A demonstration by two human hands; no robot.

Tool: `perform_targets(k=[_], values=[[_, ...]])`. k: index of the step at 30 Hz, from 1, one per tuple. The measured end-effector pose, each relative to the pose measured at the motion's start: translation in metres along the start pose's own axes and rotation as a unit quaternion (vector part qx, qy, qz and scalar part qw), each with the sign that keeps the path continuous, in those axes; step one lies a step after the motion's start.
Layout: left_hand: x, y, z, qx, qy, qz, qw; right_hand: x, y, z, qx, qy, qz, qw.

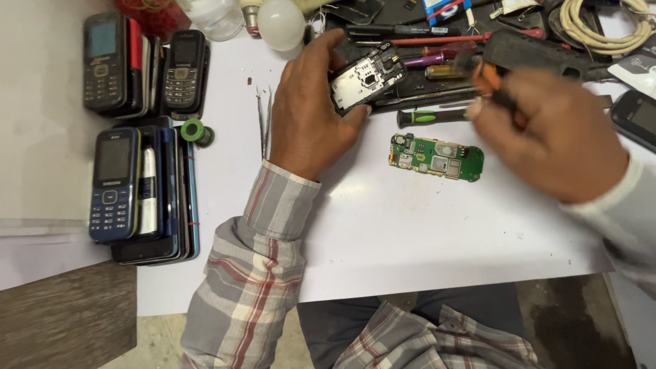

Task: The person disassembles a feature phone on a cluttered repair bench. They remove the back cover, unscrew the casing with a screwdriver, separate the keypad and housing, extract the green motherboard, and continue unscrewing and prying components from the board by hand and with the screwdriver.

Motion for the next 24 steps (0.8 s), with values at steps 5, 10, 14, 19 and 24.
perform_targets(k=[5, 10, 14, 19, 24], values=[[-0.001, 0.005, 0.006, -0.001, -0.011, 0.023, 1.000, 0.019, -0.018, -0.004, 0.098, -0.087, -0.165, 0.977], [0.001, 0.006, 0.009, 0.022, -0.008, 0.031, 0.999, 0.021, -0.003, -0.009, 0.023, -0.087, -0.179, 0.980], [0.000, 0.007, 0.000, 0.024, 0.013, 0.037, 0.999, 0.019, 0.005, 0.002, -0.037, -0.177, -0.204, 0.962], [-0.004, 0.007, -0.023, -0.022, 0.049, 0.055, 0.997, 0.025, 0.015, -0.010, -0.032, -0.176, -0.191, 0.965], [-0.008, 0.029, -0.047, -0.089, 0.073, 0.156, 0.981, 0.025, 0.017, -0.015, -0.021, -0.171, -0.192, 0.966]])
Point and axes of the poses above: each hand's wrist, its own x-axis towards the middle knuckle, its own y-axis out of the palm, z = x × y, the point moved 9 cm from there along x, towards the middle knuckle, and after that the axes turned 13 degrees about -x, right-handed, at the moved point
